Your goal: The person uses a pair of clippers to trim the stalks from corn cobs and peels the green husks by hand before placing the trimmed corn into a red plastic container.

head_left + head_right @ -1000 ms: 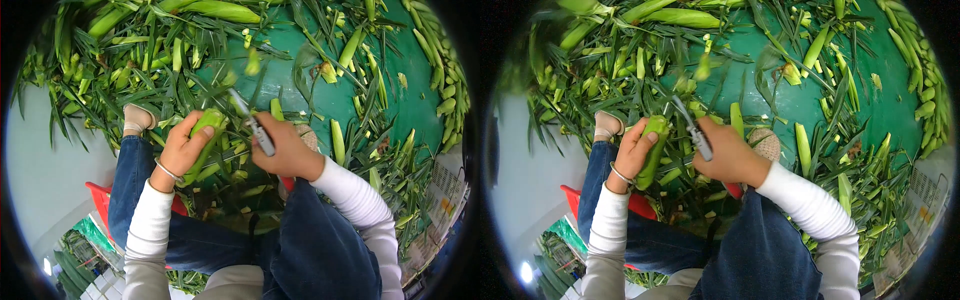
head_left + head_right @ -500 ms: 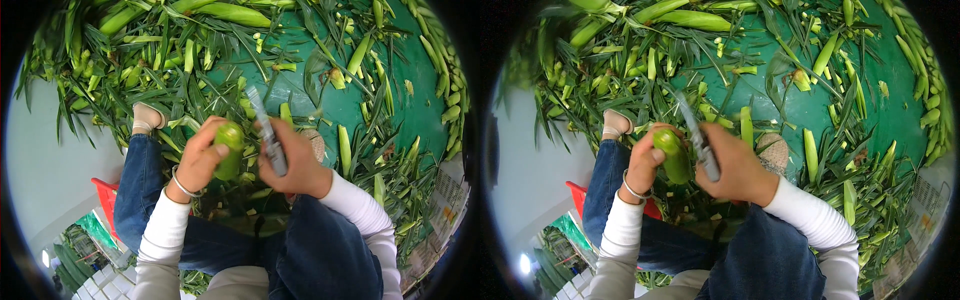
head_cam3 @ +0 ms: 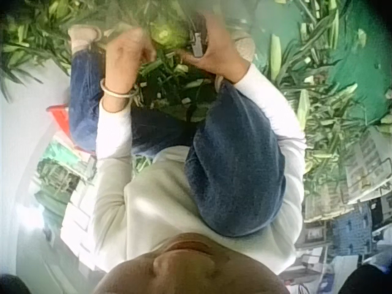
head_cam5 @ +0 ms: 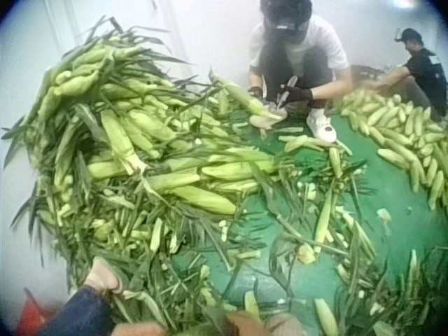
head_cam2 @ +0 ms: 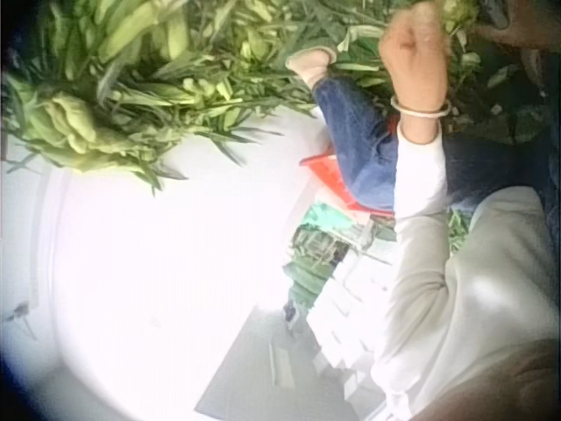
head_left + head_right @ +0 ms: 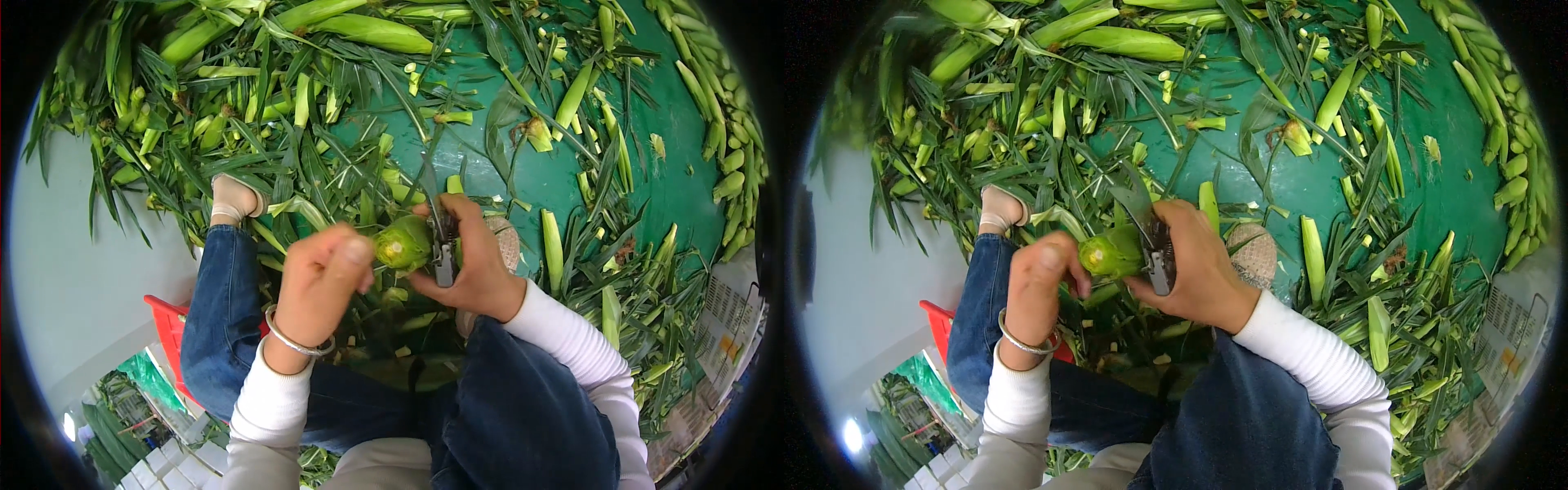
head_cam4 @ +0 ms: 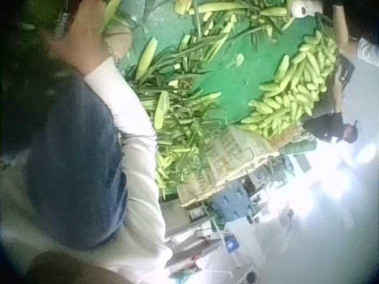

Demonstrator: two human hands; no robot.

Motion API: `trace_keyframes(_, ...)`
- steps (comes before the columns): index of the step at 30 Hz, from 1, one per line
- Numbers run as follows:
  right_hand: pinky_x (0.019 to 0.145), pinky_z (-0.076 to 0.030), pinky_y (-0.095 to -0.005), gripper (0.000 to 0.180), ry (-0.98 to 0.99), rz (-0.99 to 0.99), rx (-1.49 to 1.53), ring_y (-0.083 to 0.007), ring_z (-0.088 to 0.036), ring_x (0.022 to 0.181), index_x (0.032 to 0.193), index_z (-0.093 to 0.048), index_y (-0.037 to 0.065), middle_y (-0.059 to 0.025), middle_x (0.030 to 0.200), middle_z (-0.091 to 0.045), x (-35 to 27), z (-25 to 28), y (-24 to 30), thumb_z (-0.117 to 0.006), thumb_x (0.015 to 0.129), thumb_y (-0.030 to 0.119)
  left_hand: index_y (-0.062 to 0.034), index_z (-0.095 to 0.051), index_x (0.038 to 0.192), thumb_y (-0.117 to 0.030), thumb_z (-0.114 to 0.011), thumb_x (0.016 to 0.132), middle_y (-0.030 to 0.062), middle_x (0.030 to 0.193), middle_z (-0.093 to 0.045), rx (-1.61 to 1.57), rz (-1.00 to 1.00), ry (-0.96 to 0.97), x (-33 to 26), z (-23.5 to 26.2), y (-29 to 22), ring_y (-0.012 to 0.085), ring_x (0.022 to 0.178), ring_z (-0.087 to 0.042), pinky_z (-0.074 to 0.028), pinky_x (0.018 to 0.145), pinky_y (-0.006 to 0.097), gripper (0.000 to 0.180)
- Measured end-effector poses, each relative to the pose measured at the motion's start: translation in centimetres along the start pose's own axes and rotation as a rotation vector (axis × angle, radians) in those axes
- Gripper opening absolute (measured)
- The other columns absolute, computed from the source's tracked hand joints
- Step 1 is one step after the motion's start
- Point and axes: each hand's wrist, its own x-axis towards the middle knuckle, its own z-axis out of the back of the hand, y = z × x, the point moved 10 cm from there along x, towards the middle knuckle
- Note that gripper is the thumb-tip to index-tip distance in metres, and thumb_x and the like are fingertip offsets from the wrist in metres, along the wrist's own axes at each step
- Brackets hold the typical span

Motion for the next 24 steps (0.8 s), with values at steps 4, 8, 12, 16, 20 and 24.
trace_keyframes(4, 0.077, -0.048, -0.0375, 0.072, -0.011, 0.038, -0.086, -0.0330, -0.059, 0.089, 0.119, -0.041, 0.000, -0.0189, 0.105, -0.054, -0.1, 0.4, 0.5, -0.082, 0.062, 0.017, -0.0020, -0.056, 0.076, -0.024, -0.049, 0.098, 0.0045, 0.070, -0.062, -0.013, 0.211, 0.138, -0.3, -2.7, 0.7, 0.0088, 0.064, -0.057, -0.044, 0.055, 0.022, 0.032)
trace_keyframes(8, 0.087, -0.044, -0.0303, 0.072, -0.023, -0.183, 0.422, -0.0190, -0.057, 0.100, 0.123, -0.037, 0.002, -0.0116, 0.111, -0.055, -0.7, 0.0, -1.7, -0.077, 0.064, 0.008, 0.0003, -0.057, 0.079, -0.019, -0.047, 0.098, 0.0063, 0.076, -0.064, -0.186, 0.073, 0.099, -1.0, -4.1, -0.7, 0.0113, 0.067, -0.061, -0.047, 0.059, 0.022, 0.028)
trace_keyframes(12, 0.098, -0.041, -0.0354, 0.071, 0.253, -0.374, 0.812, -0.0219, -0.054, 0.111, 0.128, -0.038, 0.002, -0.0129, 0.120, -0.055, -2.1, -3.3, -3.3, -0.072, 0.066, 0.003, 0.0015, -0.055, 0.073, -0.008, -0.048, 0.094, 0.0098, 0.080, -0.069, -0.173, -0.063, 0.099, -2.2, -4.5, -2.1, 0.0151, 0.065, -0.065, -0.052, 0.073, 0.026, 0.024)
trace_keyframes(16, 0.101, -0.038, -0.0368, 0.075, 0.333, -0.582, 0.945, -0.0218, -0.052, 0.115, 0.127, -0.041, 0.002, -0.0129, 0.121, -0.055, -3.8, -4.7, -4.7, -0.075, 0.061, 0.008, 0.0007, -0.055, 0.070, -0.004, -0.057, 0.088, 0.0064, 0.065, -0.065, 0.079, -0.093, 0.122, -2.0, -4.1, -3.3, 0.0159, 0.053, -0.060, -0.051, 0.059, 0.027, 0.019)
trace_keyframes(20, 0.100, -0.034, -0.0289, 0.086, 0.449, -0.498, 0.804, -0.0163, -0.044, 0.115, 0.136, -0.032, -0.001, -0.0083, 0.125, -0.047, -2.3, -3.9, -2.1, -0.080, 0.066, 0.015, -0.0018, -0.057, 0.073, -0.006, -0.065, 0.085, 0.0003, 0.058, -0.051, 0.206, -0.061, -0.071, -0.9, -0.4, -4.0, 0.0069, 0.051, -0.047, -0.037, 0.048, 0.022, 0.016)
trace_keyframes(24, 0.094, -0.037, -0.0301, 0.073, 0.524, -0.322, 0.631, -0.0154, -0.047, 0.106, 0.124, -0.041, 0.002, -0.0084, 0.112, -0.051, -1.6, -4.6, -0.5, -0.080, 0.064, 0.019, -0.0010, -0.061, 0.088, -0.006, -0.072, 0.079, 0.0021, 0.073, -0.055, 0.264, -0.203, 0.054, 0.8, -0.8, -5.3, 0.0081, 0.060, -0.052, -0.042, 0.053, 0.021, 0.015)
